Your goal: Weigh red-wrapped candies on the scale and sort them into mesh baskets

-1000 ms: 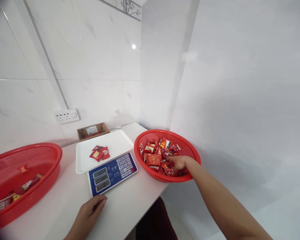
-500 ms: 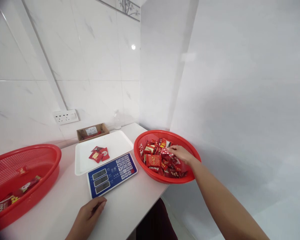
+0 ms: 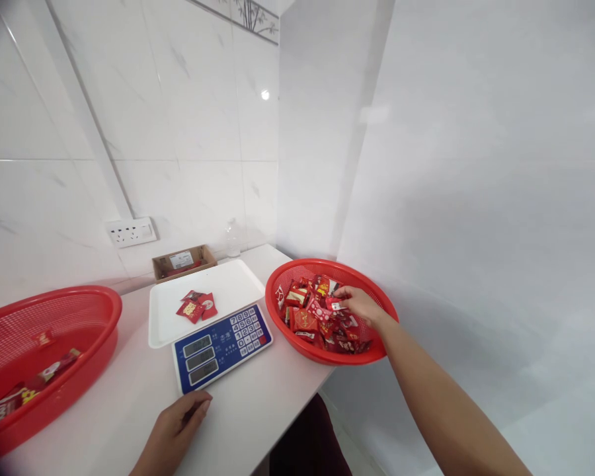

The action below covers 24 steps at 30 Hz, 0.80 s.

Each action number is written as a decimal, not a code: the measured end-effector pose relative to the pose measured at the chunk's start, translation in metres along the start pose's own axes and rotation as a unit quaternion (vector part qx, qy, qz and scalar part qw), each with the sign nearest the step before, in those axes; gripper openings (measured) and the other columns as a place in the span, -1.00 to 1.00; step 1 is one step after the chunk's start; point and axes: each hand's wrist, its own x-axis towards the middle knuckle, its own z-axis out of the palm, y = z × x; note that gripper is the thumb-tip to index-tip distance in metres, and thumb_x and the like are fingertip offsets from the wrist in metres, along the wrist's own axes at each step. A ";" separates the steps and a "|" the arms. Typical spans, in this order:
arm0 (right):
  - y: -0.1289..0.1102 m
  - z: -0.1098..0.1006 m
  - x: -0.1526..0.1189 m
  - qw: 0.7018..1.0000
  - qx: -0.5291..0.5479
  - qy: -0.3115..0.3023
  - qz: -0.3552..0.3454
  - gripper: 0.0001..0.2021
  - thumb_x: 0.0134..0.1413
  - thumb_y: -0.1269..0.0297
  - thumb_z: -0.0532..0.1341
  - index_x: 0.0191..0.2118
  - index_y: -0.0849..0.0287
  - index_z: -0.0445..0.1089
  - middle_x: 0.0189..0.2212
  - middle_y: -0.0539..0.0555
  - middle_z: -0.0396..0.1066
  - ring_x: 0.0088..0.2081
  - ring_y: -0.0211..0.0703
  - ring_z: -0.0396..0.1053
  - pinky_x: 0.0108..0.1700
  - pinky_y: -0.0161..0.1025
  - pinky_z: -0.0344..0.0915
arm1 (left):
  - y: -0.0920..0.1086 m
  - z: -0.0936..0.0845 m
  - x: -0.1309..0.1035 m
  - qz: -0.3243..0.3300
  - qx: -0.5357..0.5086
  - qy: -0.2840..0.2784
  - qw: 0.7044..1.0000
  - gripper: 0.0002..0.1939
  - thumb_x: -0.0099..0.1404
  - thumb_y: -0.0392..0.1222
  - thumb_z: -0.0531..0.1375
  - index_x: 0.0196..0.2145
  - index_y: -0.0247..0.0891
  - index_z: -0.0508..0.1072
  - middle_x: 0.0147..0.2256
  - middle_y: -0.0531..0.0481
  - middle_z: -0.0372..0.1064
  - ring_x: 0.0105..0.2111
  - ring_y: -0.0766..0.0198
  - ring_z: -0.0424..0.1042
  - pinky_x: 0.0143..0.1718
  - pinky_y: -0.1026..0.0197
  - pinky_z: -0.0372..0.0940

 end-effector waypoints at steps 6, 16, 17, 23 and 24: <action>0.005 0.001 0.005 0.999 0.014 0.049 0.000 -0.76 -0.44 0.50 0.02 -0.49 0.15 0.26 -0.50 -0.06 0.30 -0.48 -0.30 0.25 -0.46 -0.40 0.21 | 0.000 0.000 0.000 0.004 0.004 0.003 1.000 -0.72 0.25 0.03 -0.01 -0.30 -0.15 0.39 -0.32 0.06 0.43 -0.31 0.27 0.40 -0.27 0.33 0.27; -0.008 -0.016 0.039 0.993 -0.093 0.053 0.051 -0.90 -0.07 0.33 0.12 -0.52 0.19 0.32 -0.67 -0.06 0.32 -0.60 -0.29 0.26 -0.55 -0.35 0.17 | -0.003 0.001 0.002 0.009 0.006 0.008 1.000 -0.72 0.23 0.03 0.00 -0.33 -0.16 0.40 -0.35 0.06 0.44 -0.33 0.26 0.41 -0.30 0.34 0.29; -0.008 -0.015 0.044 0.991 -0.114 0.046 0.057 -0.86 -0.02 0.28 0.14 -0.49 0.21 0.33 -0.65 -0.06 0.33 -0.59 -0.29 0.28 -0.52 -0.35 0.20 | -0.004 0.002 0.003 0.011 0.006 0.010 1.000 -0.72 0.23 0.03 0.01 -0.33 -0.16 0.41 -0.35 0.06 0.45 -0.34 0.26 0.41 -0.31 0.34 0.29; 0.005 0.005 0.072 0.968 -0.238 0.057 0.063 -0.75 0.12 0.15 0.12 -0.31 0.27 0.35 -0.39 -0.03 0.37 -0.41 -0.29 0.35 -0.36 -0.28 0.32 | -0.009 0.002 0.005 0.027 0.005 0.004 1.000 -0.72 0.23 0.02 0.00 -0.34 -0.17 0.41 -0.38 0.06 0.44 -0.37 0.28 0.41 -0.34 0.36 0.29; 0.008 0.006 0.074 0.964 -0.251 0.061 0.059 -0.74 0.13 0.14 0.11 -0.29 0.27 0.35 -0.38 -0.02 0.38 -0.40 -0.29 0.35 -0.35 -0.27 0.33 | -0.008 0.002 0.005 0.031 0.004 0.003 1.000 -0.72 0.23 0.02 0.00 -0.34 -0.17 0.41 -0.39 0.06 0.44 -0.38 0.29 0.41 -0.35 0.37 0.28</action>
